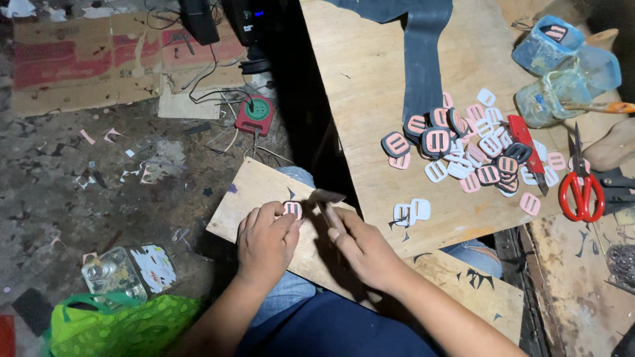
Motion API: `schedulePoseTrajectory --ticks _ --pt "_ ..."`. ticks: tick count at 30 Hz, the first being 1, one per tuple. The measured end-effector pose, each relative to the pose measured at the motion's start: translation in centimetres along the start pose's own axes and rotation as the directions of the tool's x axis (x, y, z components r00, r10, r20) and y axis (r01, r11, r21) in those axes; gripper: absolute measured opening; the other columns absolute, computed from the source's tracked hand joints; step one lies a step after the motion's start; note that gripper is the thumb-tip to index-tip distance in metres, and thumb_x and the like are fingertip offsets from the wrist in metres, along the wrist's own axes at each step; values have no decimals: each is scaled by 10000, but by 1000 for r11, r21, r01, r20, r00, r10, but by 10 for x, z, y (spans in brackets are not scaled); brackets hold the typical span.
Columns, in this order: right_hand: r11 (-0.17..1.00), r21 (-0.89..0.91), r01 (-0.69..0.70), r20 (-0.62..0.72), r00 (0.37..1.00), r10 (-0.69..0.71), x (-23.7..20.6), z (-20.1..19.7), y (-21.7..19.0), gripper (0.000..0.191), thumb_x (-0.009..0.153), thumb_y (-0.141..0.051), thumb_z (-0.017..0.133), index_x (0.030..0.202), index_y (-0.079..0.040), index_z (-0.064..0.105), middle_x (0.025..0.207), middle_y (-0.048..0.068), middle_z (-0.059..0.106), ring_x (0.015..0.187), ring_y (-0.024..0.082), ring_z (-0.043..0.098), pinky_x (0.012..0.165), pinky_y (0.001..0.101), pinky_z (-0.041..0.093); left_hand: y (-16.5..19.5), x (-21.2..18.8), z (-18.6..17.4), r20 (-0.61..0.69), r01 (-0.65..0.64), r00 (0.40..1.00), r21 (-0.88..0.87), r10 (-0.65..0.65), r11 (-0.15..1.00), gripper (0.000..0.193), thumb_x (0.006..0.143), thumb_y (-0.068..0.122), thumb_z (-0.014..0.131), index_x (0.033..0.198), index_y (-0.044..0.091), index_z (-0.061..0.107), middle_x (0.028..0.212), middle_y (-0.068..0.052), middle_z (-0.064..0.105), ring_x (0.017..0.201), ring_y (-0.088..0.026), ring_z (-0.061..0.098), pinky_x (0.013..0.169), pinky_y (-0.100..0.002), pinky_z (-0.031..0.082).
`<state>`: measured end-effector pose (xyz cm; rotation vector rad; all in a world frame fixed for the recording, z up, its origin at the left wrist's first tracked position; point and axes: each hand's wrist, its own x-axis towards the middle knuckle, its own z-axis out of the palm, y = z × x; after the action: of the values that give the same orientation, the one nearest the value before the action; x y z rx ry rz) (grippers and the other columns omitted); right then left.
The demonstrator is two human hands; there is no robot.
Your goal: The person uses scissors to trim a small pink and black shoe part, then repeatedly uses a hammer to tap the part on a wooden block. Trimmed pieces are discarded and finished parts are placed on the table.
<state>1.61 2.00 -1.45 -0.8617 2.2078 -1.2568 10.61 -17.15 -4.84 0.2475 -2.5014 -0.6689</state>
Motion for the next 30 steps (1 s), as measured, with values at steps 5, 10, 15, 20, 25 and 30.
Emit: schedulePoseTrajectory --ticks 5,10,15,20,25,30 --pt "999 -30 -45 -60 997 43 16 10 -2 436 1002 -254 515 1369 -20 502 914 198 717 843 357 720 770 413 558 -4 0 5 63 31 998 6 -32 999 140 815 197 760 910 95 771 855 -56 582 841 -279 578 784 -433 475" --pt "996 -87 -22 52 998 27 23 5 -12 390 995 -268 530 1309 -37 558 932 208 722 870 403 715 752 431 544 -7 -1 10 27 14 1000 -24 -13 1000 126 812 193 755 898 103 770 839 -55 593 840 -283 594 759 -440 476" --pt "991 -134 -6 69 997 16 35 4 -21 333 1018 -270 561 1251 -33 587 937 226 717 899 395 711 782 429 547 -10 -4 13 38 -18 999 -3 18 1000 157 795 150 727 933 84 765 834 -73 588 834 -296 595 766 -449 486" --pt "988 -124 89 66 994 -82 37 1 -24 327 1001 -251 581 1234 -22 587 1010 217 721 947 387 708 799 420 549 -9 -4 10 40 -26 999 4 26 1000 174 756 123 702 918 73 746 865 -77 602 866 -304 602 795 -453 495" --pt "992 -118 -51 121 990 65 37 5 -22 341 993 -281 582 1234 -46 636 997 205 740 951 367 726 818 399 555 1 2 6 25 15 1000 30 -16 999 233 676 186 754 879 72 744 895 -120 610 875 -340 589 768 -461 478" --pt "997 -70 -16 -78 997 10 26 -14 -20 435 961 -282 625 1311 -27 583 1029 201 737 937 354 748 797 390 561 9 8 9 11 76 997 -3 -76 997 192 772 167 754 936 69 739 1027 -81 641 970 -306 595 842 -449 471"
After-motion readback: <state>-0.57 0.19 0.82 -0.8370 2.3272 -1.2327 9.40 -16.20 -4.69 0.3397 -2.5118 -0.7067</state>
